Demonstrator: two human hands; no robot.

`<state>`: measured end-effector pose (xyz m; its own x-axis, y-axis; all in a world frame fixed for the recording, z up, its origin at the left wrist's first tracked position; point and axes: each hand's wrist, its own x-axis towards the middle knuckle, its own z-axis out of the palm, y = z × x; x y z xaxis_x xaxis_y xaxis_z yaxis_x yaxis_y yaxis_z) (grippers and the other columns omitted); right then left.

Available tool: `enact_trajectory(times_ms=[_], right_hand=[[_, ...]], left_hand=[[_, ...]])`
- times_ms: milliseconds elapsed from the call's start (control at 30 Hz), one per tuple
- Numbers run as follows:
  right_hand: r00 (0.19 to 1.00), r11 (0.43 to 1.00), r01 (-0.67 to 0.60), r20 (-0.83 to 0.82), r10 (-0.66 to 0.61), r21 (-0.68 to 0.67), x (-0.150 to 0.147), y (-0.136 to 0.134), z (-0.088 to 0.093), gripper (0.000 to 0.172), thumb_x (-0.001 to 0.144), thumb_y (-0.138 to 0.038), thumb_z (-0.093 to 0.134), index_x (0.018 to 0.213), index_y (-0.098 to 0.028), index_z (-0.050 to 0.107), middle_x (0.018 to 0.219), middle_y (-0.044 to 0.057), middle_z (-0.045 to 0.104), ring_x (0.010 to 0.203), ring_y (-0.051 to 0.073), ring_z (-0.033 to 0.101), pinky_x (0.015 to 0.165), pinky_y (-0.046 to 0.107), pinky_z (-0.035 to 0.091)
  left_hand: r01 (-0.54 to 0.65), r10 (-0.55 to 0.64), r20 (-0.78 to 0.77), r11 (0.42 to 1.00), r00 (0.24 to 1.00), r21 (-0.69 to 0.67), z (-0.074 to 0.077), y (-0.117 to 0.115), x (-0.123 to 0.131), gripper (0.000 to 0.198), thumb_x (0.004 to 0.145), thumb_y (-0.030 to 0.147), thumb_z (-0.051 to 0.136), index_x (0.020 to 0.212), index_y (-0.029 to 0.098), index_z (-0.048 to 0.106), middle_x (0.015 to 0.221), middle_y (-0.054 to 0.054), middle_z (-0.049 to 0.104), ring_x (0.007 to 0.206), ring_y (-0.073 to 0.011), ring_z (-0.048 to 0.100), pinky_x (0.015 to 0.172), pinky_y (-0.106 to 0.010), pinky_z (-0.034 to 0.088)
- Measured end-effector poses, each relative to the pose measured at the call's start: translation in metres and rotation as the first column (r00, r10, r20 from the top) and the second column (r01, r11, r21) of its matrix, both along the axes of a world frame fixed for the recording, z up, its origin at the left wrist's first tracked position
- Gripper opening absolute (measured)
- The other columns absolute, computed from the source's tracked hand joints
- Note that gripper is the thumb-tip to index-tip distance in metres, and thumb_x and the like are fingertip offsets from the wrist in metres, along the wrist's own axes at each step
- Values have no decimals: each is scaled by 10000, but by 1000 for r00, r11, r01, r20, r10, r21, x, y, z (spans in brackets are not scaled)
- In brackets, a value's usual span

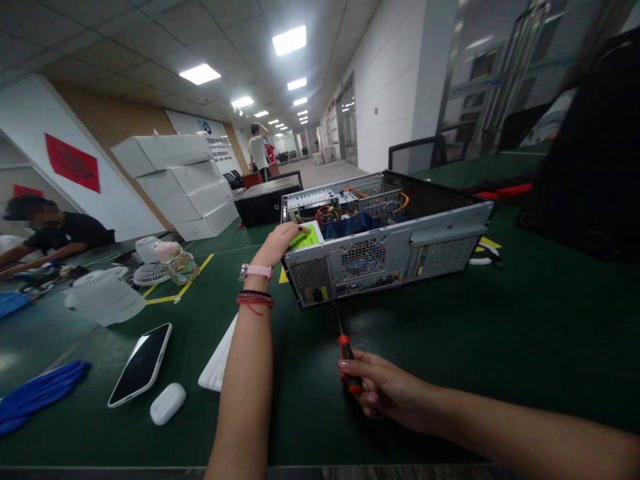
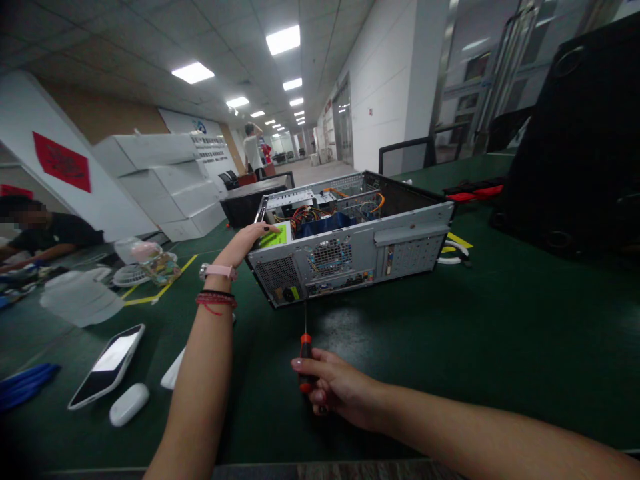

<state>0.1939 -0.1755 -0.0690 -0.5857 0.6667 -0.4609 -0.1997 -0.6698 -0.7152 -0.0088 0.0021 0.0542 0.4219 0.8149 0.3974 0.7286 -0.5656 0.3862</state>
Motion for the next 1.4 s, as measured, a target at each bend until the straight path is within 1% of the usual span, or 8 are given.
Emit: enact_trajectory(times_ms=[133, 233, 333, 500, 667, 900, 1200, 1400], right_hand=[[1000, 1000, -7, -6, 7, 17, 0, 0, 0, 416, 652, -389, 718, 887, -215, 423, 561, -83, 505, 375, 14, 359, 433, 176, 246], [1000, 1000, 10, -5, -9, 15, -1, 0, -2, 404, 661, -369, 711, 907, -210, 433, 601, -62, 551, 395, 27, 420, 441, 175, 268], [1000, 1000, 24, -5, -24, -10, -1, 0, -5, 374, 671, -342, 701, 894, -210, 432, 575, -63, 554, 394, 35, 437, 449, 177, 285], [997, 998, 62, -39, -63, -29, -2, -3, -8, 379, 656, -350, 723, 863, -195, 447, 665, -42, 596, 431, 46, 495, 448, 188, 297], [998, 999, 34, -48, -36, -28, -1, -3, -7, 403, 649, -352, 740, 882, -188, 455, 662, -28, 613, 475, 61, 540, 472, 187, 336], [999, 1000, 10, -45, -11, -20, 1, -3, -7, 407, 642, -313, 753, 910, -184, 475, 692, -15, 644, 504, 72, 579, 496, 184, 389], [994, 997, -75, -76, 74, -16, 3, -2, -1, 419, 692, -278, 696, 1051, -191, 497, 976, 50, 664, 630, 111, 646, 554, 211, 437], [995, 996, -58, -82, 53, -68, 3, -2, -2, 374, 738, -289, 602, 1086, -199, 501, 930, 41, 651, 577, 102, 602, 516, 217, 383]], left_hand=[[-27, 27, 32, 1000, 999, 8, -2, 2, 0, 387, 883, 243, 295, 985, 188, 664, 1136, -41, 621, 1154, -168, 488, 1061, -346, 307], [11, -12, 20, 999, 1000, 42, -3, 3, -2, 373, 879, 236, 305, 991, 192, 658, 1124, -38, 624, 1130, -164, 502, 1052, -347, 318], [46, -45, -13, 997, 999, 58, -4, 4, -3, 372, 872, 210, 304, 1001, 184, 652, 1135, -45, 623, 1136, -164, 499, 1043, -341, 326], [7, -7, 22, 999, 1000, 32, -3, 4, -1, 411, 884, 226, 265, 982, 184, 662, 1138, -50, 627, 1137, -162, 495, 1051, -342, 311], [22, -23, 37, 999, 999, 27, -3, 3, 0, 400, 879, 246, 279, 985, 196, 661, 1124, -55, 629, 1083, -152, 526, 1012, -313, 347], [27, -30, 42, 997, 999, 73, -7, 8, -2, 380, 858, 231, 308, 985, 193, 665, 1119, -60, 634, 1059, -152, 538, 999, -308, 350], [42, -47, 60, 996, 997, 73, -7, 7, -2, 384, 871, 238, 307, 1001, 179, 664, 1110, -56, 646, 1073, -153, 546, 1004, -309, 350], [7, -11, 68, 998, 998, 57, -4, 5, 1, 389, 875, 216, 302, 971, 160, 675, 1095, -65, 649, 1059, -157, 552, 987, -310, 362]])
